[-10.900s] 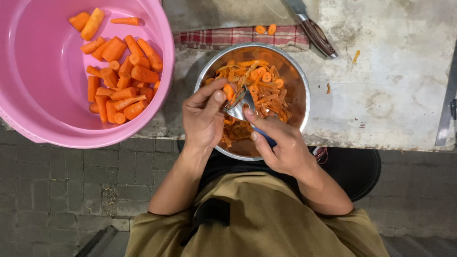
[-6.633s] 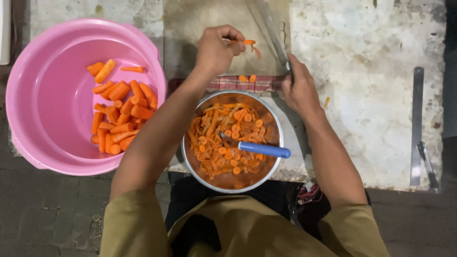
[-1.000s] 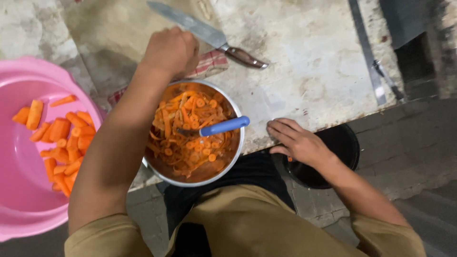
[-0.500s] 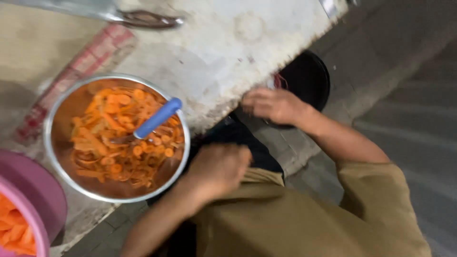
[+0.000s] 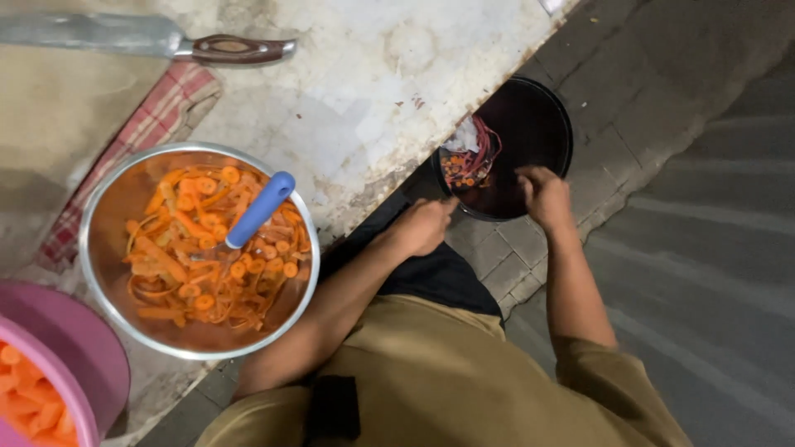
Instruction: Peeling carrots with a peeler and then chopping them into pieces with a knife on a cutting board before transferring them to a bowl.
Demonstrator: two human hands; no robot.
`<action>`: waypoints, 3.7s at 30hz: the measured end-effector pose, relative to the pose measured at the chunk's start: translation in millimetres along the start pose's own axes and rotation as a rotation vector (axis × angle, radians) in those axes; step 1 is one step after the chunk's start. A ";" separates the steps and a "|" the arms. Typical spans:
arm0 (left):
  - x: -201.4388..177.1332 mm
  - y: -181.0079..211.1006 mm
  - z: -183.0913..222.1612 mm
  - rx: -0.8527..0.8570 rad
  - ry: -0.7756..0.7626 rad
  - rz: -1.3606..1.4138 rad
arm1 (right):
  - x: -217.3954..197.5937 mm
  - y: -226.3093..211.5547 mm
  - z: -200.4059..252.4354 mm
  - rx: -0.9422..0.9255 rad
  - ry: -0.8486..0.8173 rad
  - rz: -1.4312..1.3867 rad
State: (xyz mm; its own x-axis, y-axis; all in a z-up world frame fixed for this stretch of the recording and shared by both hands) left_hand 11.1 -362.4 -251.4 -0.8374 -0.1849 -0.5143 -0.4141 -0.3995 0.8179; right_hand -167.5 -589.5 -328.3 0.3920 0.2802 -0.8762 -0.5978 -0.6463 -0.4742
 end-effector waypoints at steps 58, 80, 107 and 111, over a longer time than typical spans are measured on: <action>-251.7 -5.2 -65.0 0.570 1.255 -0.460 | -132.7 -344.9 -243.8 -0.484 -0.014 0.098; -330.8 -124.0 152.4 -0.641 1.055 -0.569 | -30.1 -458.8 -150.3 -0.970 -0.077 -0.420; -323.4 -175.6 234.2 -0.912 1.674 -0.403 | 115.8 -531.4 -166.6 -0.581 -0.301 -0.150; -307.4 -163.8 237.6 -0.869 1.651 -0.471 | 88.8 -527.3 -145.9 -0.537 -0.344 -0.088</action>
State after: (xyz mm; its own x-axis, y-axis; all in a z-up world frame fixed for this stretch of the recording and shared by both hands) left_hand 251.6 -26.9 -165.9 0.6051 -0.2754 -0.7470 0.2298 -0.8379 0.4951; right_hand 284.5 -327.3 -143.5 0.1239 0.5019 -0.8560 -0.1056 -0.8511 -0.5143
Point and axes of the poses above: each hand's wrist, its own z-axis away from the middle knuckle, its own x-axis out of the palm, y = z × x, the point moved 3 cm from there along -z, towards the middle knuckle, and after that the axes turned 14 degrees about y, right-handed, at the moved point
